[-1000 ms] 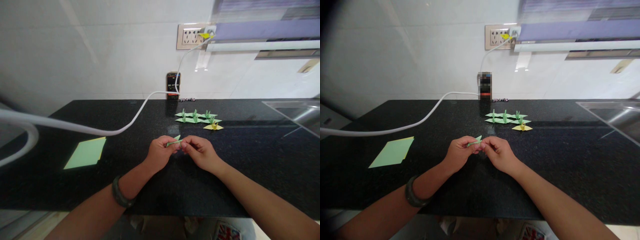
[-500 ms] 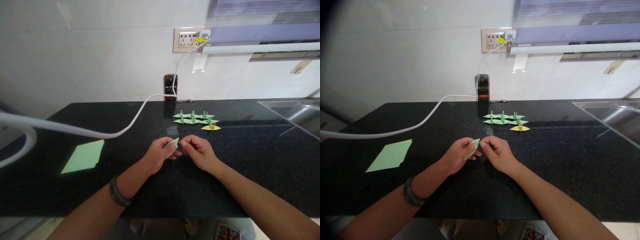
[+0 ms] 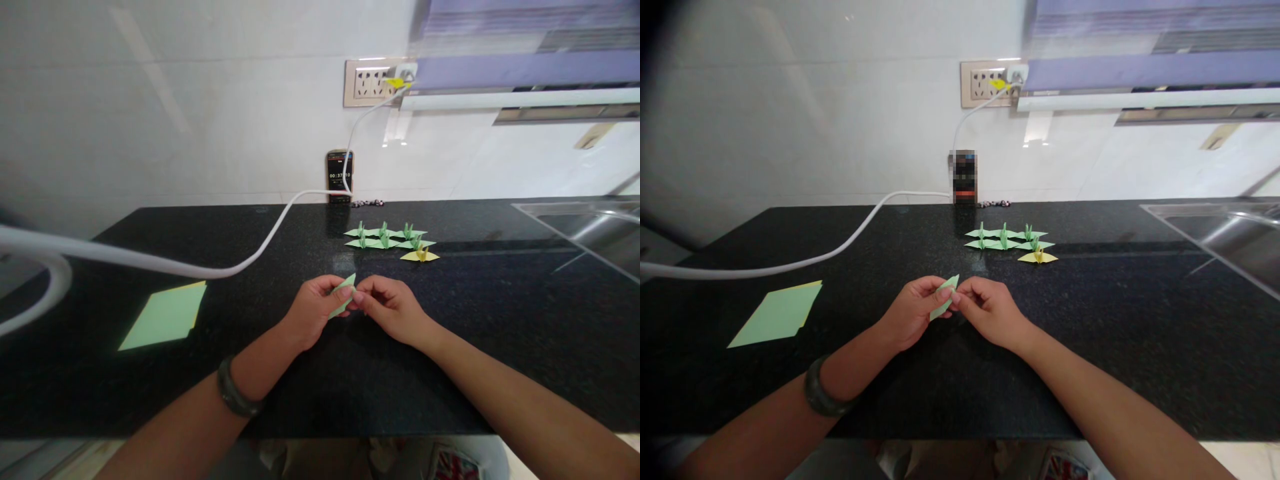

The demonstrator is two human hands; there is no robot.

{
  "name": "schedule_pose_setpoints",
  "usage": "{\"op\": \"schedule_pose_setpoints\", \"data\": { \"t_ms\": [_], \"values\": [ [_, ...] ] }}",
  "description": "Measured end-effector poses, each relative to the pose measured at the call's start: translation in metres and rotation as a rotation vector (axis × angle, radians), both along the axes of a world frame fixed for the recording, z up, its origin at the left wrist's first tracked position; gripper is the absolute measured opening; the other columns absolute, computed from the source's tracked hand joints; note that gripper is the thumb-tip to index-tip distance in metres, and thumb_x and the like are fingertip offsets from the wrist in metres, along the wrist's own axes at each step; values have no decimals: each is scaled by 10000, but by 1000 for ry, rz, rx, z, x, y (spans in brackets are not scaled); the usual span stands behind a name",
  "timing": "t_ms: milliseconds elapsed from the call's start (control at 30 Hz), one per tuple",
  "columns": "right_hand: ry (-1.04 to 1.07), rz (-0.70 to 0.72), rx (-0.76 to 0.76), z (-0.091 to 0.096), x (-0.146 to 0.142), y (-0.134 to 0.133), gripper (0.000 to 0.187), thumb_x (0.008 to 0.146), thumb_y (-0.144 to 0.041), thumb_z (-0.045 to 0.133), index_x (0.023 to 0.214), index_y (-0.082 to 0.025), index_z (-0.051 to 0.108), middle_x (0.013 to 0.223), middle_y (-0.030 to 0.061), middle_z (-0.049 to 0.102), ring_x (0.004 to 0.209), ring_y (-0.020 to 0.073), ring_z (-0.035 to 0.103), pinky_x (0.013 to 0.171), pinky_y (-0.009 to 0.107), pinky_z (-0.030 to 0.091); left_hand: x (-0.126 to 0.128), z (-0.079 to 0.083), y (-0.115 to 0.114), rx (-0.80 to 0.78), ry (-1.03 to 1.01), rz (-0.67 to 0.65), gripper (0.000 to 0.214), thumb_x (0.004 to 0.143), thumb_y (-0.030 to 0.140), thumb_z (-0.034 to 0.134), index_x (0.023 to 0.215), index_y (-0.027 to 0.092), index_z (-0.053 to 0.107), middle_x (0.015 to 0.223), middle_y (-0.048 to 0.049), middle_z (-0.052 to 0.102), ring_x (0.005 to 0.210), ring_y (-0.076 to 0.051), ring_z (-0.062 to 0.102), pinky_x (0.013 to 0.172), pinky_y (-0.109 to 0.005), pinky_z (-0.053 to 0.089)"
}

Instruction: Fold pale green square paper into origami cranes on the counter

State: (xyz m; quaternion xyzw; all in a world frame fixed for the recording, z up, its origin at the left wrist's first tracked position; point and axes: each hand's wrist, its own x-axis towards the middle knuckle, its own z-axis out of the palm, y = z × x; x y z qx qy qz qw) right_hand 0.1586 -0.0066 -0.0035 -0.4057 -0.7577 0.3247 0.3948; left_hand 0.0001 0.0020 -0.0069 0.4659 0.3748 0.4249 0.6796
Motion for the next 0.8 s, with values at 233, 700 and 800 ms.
{"op": "schedule_pose_setpoints", "data": {
  "t_ms": [233,700,800],
  "values": [
    [-3,-13,10,1,-2,-2,116,733,-205,513,632,-152,499,552,-23,494,501,70,416,479,189,337,1,-1,-3,56,33,-22,194,687,321,595,726,136,554,647,-4,587,606,-89,547,579,-225,439],
    [30,67,-172,-2,-2,1,266,824,-369,424,733,-145,535,651,19,575,552,88,493,513,205,397,3,4,-5,38,38,-24,226,656,328,623,752,143,535,630,11,575,556,-80,541,547,-212,433],
    [52,97,-201,-1,-1,1,277,832,-370,407,727,-142,525,662,23,579,567,89,505,523,201,406,3,5,-5,20,47,-51,223,690,348,583,763,146,526,639,5,579,594,-99,567,573,-231,444]
  ]
}}
